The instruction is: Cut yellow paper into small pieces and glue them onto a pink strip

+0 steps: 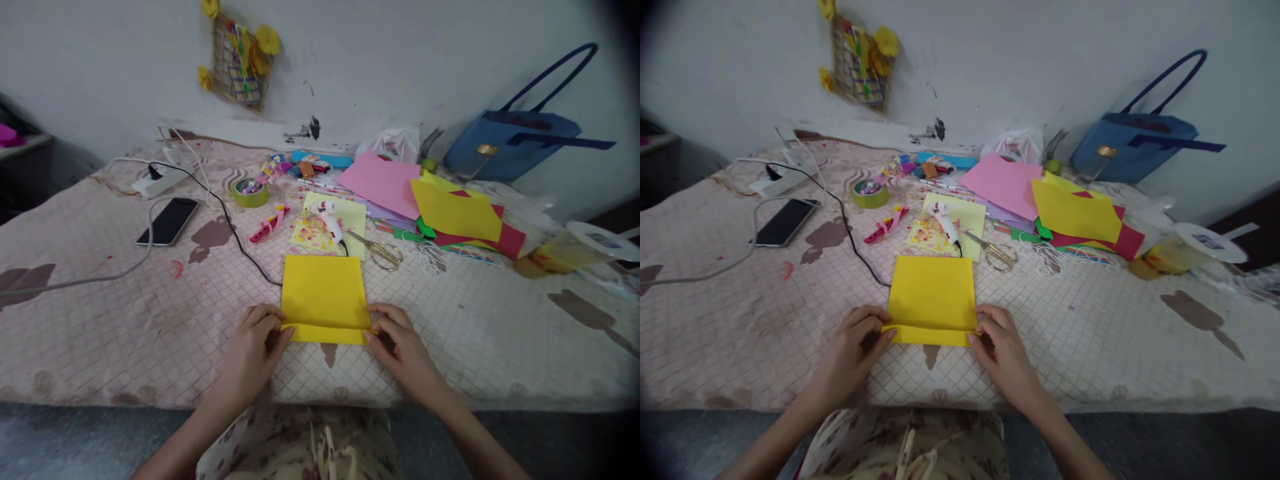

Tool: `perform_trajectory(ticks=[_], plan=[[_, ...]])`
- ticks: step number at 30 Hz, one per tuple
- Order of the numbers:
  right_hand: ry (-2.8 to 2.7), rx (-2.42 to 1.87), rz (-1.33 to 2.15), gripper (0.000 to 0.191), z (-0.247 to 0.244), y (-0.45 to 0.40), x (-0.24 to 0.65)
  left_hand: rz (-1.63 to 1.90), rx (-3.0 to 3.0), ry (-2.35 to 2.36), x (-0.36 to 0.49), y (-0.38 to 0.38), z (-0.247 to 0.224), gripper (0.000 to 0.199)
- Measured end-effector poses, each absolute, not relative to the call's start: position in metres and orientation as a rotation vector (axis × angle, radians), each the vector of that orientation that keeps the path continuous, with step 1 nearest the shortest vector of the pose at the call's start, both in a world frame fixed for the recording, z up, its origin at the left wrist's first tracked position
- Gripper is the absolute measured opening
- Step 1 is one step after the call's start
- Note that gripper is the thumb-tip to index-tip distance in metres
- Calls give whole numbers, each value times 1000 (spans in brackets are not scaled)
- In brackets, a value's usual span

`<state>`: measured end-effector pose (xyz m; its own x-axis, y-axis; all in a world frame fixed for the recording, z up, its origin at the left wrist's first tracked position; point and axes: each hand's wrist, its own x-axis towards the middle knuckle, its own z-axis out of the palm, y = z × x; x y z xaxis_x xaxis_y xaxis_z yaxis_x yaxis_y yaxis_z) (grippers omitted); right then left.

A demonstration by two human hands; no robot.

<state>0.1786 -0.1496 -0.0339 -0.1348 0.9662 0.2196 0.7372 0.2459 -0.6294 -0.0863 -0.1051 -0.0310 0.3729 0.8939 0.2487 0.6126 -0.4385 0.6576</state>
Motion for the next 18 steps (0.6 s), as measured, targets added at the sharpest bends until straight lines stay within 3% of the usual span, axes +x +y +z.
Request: perform_trajectory(ticks=[18], plan=[[-1941,-1603,382,15,-42,-148,175,821,2125,1344,-85,-110,-32,15]])
